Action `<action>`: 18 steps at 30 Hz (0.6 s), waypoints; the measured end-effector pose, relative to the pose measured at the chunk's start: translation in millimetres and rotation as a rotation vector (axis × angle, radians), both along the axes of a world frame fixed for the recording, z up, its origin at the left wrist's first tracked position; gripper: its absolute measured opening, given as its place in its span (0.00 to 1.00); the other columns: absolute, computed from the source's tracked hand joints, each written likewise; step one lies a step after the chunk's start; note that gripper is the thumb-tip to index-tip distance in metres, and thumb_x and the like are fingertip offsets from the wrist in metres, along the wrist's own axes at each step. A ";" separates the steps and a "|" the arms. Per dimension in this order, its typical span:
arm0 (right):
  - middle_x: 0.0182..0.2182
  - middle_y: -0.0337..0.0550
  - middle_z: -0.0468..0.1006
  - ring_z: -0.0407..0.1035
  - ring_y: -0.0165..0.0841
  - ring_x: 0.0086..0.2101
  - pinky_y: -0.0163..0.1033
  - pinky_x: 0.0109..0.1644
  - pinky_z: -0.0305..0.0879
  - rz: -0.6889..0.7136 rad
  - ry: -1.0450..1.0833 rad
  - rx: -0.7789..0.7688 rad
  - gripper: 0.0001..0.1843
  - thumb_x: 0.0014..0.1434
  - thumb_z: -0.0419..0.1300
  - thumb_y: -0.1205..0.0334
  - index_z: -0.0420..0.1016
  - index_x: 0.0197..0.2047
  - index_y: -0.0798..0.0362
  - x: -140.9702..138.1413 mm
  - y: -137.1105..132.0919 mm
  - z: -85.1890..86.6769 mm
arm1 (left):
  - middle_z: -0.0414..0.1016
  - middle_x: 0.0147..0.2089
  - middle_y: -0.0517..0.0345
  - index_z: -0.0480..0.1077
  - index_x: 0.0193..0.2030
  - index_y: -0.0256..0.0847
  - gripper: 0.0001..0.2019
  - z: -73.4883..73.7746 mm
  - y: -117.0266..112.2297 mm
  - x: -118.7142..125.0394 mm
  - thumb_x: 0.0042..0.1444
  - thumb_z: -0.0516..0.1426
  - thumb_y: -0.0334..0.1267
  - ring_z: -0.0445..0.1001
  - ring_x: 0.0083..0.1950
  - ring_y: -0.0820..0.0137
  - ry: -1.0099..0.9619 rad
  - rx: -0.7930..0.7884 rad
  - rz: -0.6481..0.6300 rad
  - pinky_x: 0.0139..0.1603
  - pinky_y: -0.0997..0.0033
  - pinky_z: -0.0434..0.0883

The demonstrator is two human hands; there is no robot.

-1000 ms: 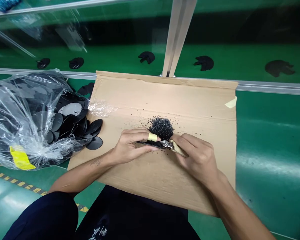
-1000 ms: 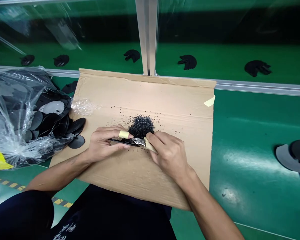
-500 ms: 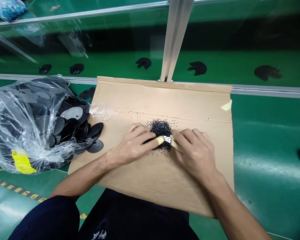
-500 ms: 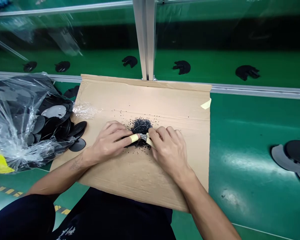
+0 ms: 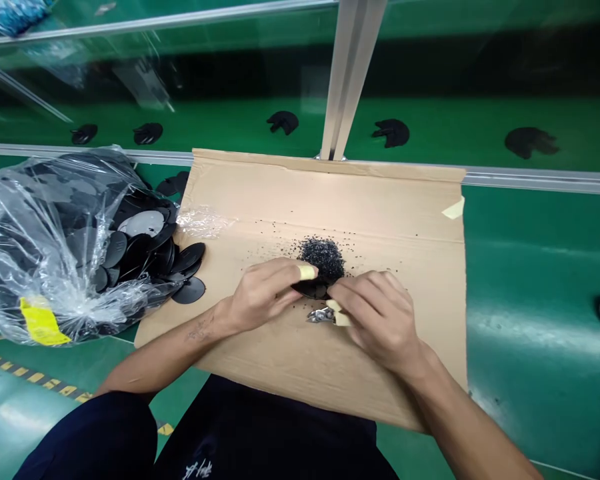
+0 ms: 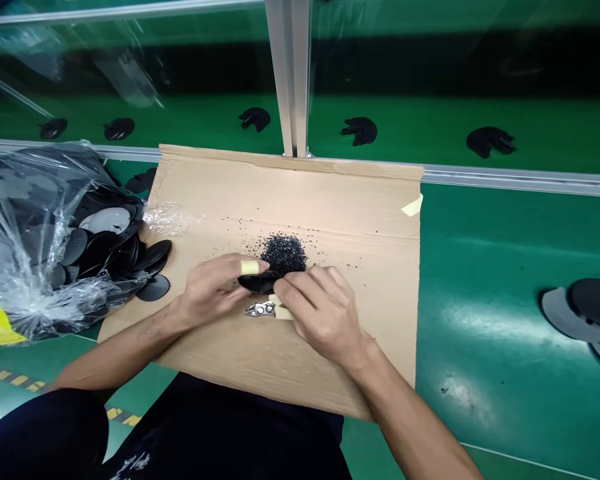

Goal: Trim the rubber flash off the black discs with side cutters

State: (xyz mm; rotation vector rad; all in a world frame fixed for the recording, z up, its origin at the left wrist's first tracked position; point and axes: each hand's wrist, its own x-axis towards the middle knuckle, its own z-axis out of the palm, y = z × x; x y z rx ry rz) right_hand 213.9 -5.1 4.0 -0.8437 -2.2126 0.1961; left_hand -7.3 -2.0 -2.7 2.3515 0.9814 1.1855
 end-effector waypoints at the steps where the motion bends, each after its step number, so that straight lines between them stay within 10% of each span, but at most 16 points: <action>1: 0.35 0.44 0.84 0.72 0.34 0.32 0.41 0.35 0.64 0.002 -0.027 0.029 0.13 0.64 0.56 0.76 0.77 0.46 0.51 0.1 -0.4 0.2 | 0.83 0.45 0.50 0.74 0.52 0.38 0.09 -1.7 1.3 -1.0 0.66 0.58 0.29 0.82 0.46 0.67 0.088 0.037 0.005 0.48 0.66 0.81; 8: 0.40 0.48 0.82 0.77 0.37 0.39 0.43 0.39 0.73 0.077 0.246 -0.314 0.13 0.62 0.61 0.71 0.75 0.49 0.51 9.3 8.6 7.6 | 0.82 0.44 0.49 0.75 0.52 0.36 0.14 -1.9 6.7 -8.7 0.62 0.54 0.22 0.80 0.46 0.67 0.080 -0.043 0.013 0.45 0.66 0.80; 18: 0.38 0.47 0.83 0.72 0.37 0.35 0.43 0.37 0.66 -0.054 -0.084 -0.133 0.10 0.66 0.57 0.68 0.77 0.48 0.53 15.7 17.8 -1.0 | 0.84 0.45 0.50 0.77 0.50 0.36 0.11 5.8 2.3 -5.2 0.62 0.58 0.25 0.83 0.46 0.70 -0.204 -0.372 -0.097 0.50 0.72 0.80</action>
